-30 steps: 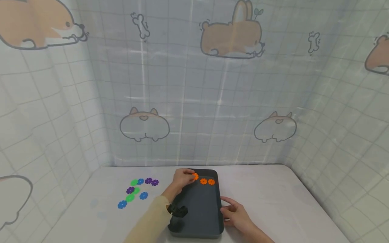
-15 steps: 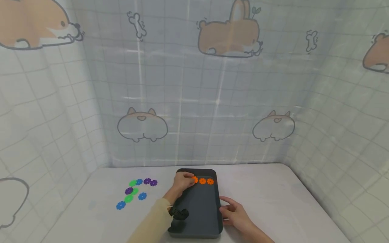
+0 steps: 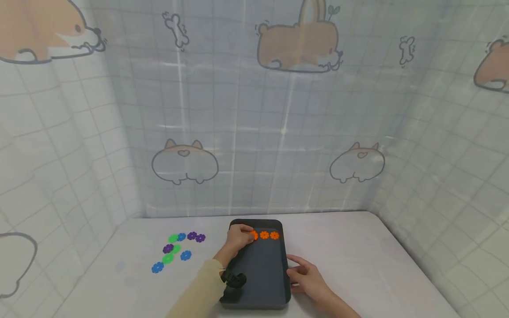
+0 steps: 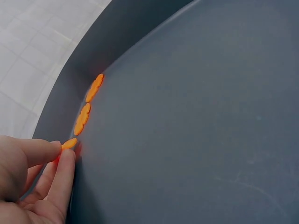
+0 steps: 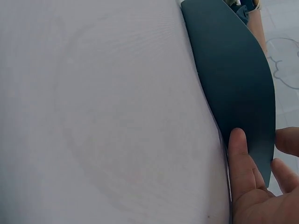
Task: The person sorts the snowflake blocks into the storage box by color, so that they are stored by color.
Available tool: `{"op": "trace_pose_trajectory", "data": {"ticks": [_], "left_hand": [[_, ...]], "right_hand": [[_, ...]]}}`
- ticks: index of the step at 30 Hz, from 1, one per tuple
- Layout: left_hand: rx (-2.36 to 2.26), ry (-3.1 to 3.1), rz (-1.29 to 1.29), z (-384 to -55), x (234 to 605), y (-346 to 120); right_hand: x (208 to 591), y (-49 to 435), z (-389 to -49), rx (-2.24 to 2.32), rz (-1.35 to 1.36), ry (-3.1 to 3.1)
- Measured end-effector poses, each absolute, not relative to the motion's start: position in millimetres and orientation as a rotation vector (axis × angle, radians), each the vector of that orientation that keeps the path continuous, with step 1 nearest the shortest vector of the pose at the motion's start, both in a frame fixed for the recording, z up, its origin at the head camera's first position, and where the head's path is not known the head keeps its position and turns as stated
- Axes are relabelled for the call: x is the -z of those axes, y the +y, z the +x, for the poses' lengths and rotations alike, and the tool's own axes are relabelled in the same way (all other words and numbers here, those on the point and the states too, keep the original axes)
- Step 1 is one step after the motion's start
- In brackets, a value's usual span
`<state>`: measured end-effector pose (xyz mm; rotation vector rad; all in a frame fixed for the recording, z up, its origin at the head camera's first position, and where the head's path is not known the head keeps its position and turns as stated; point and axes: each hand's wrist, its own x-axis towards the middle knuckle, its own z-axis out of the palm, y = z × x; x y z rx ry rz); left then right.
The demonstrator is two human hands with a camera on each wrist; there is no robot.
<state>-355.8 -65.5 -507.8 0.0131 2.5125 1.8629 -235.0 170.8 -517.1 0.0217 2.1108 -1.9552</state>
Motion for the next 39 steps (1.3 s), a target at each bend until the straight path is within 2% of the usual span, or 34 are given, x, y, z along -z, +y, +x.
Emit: {"op": "trace_pose_trajectory", "data": {"ticks": [39], "left_hand": [[-1.729, 2.737, 0.079, -351.0, 513.8, -65.6]], "right_hand": [[519.2, 165.9, -230.2, 2.002, 0.014, 2.109]]}}
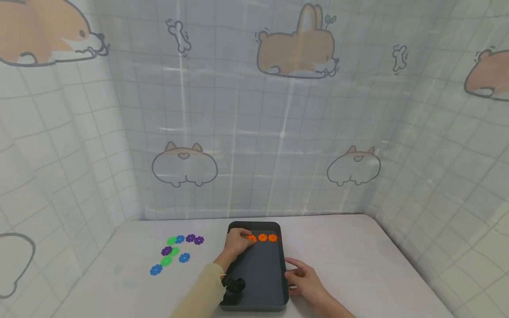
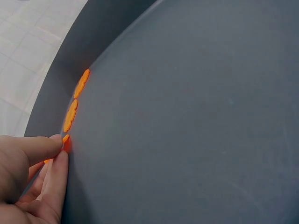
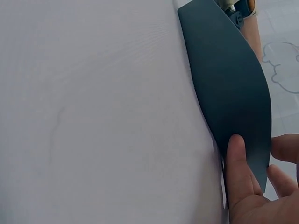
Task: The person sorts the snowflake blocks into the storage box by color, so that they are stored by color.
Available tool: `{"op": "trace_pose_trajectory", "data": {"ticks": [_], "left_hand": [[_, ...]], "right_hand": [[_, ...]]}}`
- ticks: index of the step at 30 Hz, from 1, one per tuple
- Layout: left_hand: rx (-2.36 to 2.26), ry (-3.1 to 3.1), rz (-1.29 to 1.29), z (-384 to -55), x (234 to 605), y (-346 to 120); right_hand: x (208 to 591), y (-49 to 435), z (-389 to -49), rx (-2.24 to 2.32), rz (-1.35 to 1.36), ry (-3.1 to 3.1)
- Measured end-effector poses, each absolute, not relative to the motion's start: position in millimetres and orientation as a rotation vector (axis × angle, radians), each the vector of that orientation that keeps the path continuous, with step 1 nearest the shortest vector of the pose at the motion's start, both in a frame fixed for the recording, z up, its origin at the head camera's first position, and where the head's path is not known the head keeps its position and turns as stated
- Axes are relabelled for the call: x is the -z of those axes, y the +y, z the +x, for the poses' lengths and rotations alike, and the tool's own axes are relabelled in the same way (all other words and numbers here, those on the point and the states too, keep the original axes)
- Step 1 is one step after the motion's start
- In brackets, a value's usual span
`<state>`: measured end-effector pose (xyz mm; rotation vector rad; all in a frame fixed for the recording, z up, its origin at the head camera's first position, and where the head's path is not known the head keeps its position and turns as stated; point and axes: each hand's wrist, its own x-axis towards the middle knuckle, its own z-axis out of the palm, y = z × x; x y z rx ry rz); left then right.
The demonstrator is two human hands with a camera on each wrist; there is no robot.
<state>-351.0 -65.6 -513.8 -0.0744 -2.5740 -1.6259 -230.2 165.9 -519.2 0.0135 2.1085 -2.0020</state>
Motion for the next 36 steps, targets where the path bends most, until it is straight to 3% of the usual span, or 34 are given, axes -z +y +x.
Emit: {"op": "trace_pose_trajectory", "data": {"ticks": [36], "left_hand": [[1.407, -2.625, -0.155, -353.0, 515.4, -66.2]], "right_hand": [[516.0, 164.9, -230.6, 1.977, 0.032, 2.133]]}}
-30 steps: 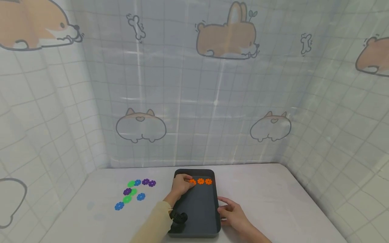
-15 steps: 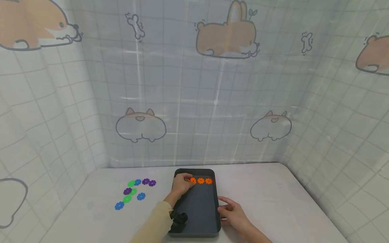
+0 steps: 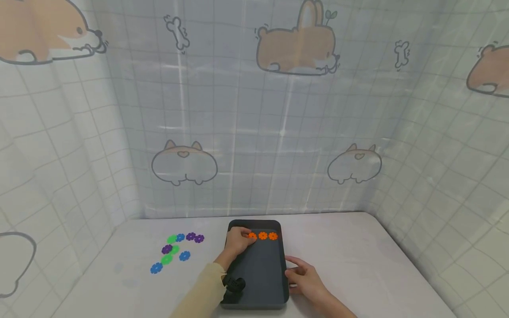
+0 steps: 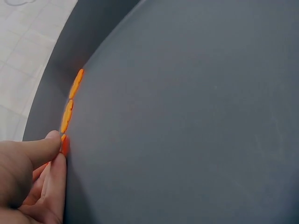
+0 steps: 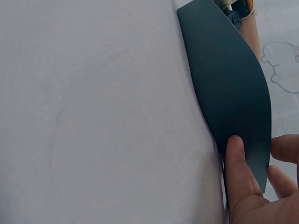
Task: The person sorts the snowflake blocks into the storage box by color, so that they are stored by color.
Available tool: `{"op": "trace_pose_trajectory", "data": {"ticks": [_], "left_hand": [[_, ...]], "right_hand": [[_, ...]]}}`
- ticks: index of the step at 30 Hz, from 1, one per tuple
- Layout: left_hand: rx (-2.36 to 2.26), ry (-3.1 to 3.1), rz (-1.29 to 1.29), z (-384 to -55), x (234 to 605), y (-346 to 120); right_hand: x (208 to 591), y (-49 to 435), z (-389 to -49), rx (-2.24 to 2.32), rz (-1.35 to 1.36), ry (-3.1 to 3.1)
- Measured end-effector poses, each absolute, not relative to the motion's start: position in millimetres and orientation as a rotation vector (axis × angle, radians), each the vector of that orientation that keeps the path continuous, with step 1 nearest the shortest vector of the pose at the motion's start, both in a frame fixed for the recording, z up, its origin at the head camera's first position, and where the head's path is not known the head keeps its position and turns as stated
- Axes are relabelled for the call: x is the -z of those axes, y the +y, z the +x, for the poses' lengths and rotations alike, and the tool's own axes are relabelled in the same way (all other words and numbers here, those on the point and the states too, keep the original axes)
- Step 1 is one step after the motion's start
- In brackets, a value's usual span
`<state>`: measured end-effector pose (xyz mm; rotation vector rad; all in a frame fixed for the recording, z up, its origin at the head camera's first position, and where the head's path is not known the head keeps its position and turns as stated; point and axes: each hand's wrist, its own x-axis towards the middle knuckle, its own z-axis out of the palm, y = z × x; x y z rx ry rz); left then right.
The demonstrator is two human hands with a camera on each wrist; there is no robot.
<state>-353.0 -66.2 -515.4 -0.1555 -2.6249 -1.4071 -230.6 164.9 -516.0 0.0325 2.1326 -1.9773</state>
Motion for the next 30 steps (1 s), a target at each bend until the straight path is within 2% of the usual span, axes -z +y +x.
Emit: {"op": "trace_pose_trajectory", "data": {"ticks": [30], "left_hand": [[1.331, -2.629, -0.188, -354.5, 515.4, -64.9]], "right_hand": [[514.4, 167.9, -228.3, 1.992, -0.019, 2.105]]}}
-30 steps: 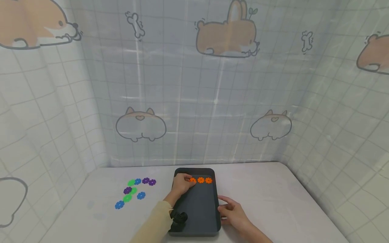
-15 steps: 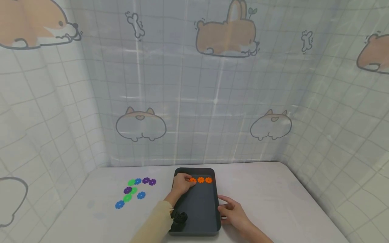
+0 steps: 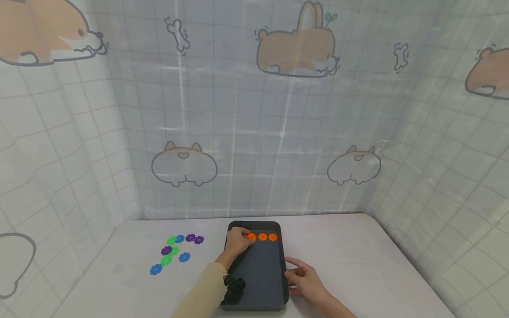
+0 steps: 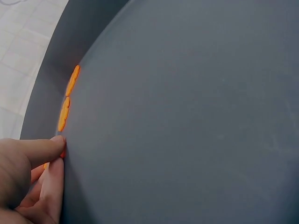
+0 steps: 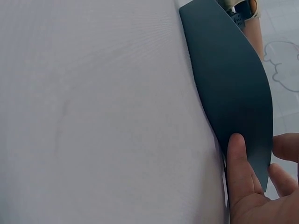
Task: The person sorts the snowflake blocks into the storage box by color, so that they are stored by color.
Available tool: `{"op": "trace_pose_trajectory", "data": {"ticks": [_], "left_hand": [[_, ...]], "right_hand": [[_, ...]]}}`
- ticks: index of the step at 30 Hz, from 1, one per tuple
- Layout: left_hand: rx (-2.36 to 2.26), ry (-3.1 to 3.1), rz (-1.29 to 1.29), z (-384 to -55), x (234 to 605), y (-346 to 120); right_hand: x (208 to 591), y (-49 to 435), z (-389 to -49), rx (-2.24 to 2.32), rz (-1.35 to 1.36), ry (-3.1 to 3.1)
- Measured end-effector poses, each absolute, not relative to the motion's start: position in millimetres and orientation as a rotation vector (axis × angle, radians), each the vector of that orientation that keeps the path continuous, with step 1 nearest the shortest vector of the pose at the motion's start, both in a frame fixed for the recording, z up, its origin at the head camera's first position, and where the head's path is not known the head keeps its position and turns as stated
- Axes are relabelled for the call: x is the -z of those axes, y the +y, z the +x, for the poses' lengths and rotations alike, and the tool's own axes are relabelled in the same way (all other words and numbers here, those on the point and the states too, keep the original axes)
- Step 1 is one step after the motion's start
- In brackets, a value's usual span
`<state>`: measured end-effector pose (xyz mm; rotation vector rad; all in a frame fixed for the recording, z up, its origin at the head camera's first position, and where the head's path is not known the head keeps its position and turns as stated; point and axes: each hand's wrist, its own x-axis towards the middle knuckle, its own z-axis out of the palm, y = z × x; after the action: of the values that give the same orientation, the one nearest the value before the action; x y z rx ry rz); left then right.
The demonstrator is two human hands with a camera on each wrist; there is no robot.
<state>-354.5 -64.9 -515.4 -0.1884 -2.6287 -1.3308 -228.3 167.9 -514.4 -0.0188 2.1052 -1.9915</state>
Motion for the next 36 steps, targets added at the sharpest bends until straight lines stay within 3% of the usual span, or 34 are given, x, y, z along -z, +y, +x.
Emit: {"op": "trace_pose_trajectory", "data": {"ticks": [36], "left_hand": [[1.258, -2.660, -0.089, -363.0, 514.8, -59.6]], "right_hand": [[515.7, 166.7, -230.4, 1.962, 0.016, 2.144]]}}
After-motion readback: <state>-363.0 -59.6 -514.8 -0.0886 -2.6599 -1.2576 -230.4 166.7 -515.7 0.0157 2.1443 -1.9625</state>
